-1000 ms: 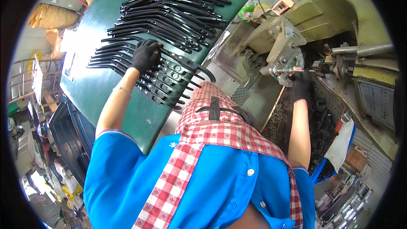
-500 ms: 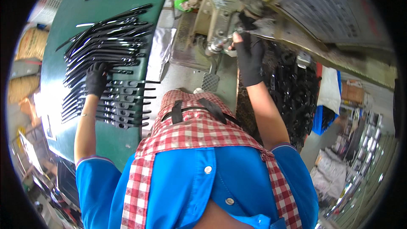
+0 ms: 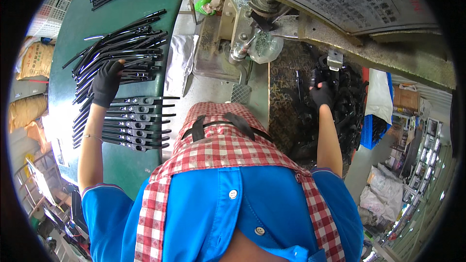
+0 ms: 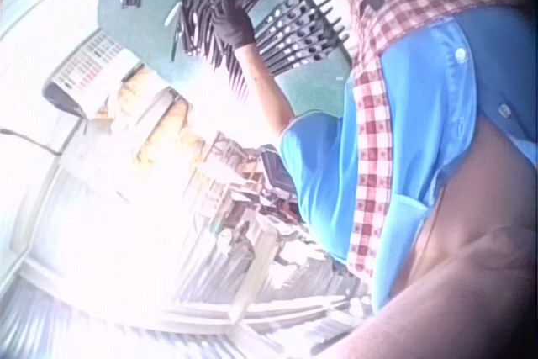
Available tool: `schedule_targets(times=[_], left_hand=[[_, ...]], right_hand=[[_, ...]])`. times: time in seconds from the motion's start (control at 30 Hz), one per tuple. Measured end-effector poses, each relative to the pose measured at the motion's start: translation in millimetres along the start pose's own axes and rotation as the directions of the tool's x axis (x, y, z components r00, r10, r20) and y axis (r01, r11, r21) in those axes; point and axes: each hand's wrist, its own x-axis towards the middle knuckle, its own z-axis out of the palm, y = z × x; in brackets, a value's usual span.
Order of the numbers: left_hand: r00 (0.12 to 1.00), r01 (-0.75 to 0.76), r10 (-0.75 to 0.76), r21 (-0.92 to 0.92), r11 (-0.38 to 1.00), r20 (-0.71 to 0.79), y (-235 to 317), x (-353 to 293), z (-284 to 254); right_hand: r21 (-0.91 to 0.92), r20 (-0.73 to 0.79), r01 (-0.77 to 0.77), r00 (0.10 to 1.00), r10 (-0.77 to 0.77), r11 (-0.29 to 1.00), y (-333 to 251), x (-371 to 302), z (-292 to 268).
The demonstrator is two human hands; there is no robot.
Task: The person repeatedly picks up black metal rods from a green workbench and grinds their ends against a rotating grinding wheel. The person wears black gloves and a red-and-white checkered apron. The rods are handled one at a time and returned to the workbench after grinding.
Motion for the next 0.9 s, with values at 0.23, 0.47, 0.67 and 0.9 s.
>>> schedule_targets(times=[0.23, 0.47, 0.67, 0.9], left_hand=[[0.991, -0.005, 0.04, -0.262, 0.965, 0.13, 86.2, 63.8, -23.2], [0.961, -0.11, 0.205, -0.421, 0.9, 0.187, 159.6, 117.9, -37.6], [0.935, -0.178, 0.263, -0.329, 0.927, 0.238, 159.6, 122.5, -39.6], [0.923, -0.293, 0.304, -0.081, 0.953, 0.237, 161.8, 131.9, -52.7]], right_hand=[[0.405, -0.515, 0.583, 0.782, -0.351, 0.705, -48.3, -19.8, -57.6], [0.742, 0.133, 0.306, 0.806, -0.577, 0.597, -170.0, -84.1, -127.4], [0.589, 0.096, 0.545, 0.687, -0.721, 0.597, -201.0, -91.8, -151.2], [0.29, 0.079, 0.736, 0.619, -0.781, 0.612, -216.1, -84.7, -152.2]])
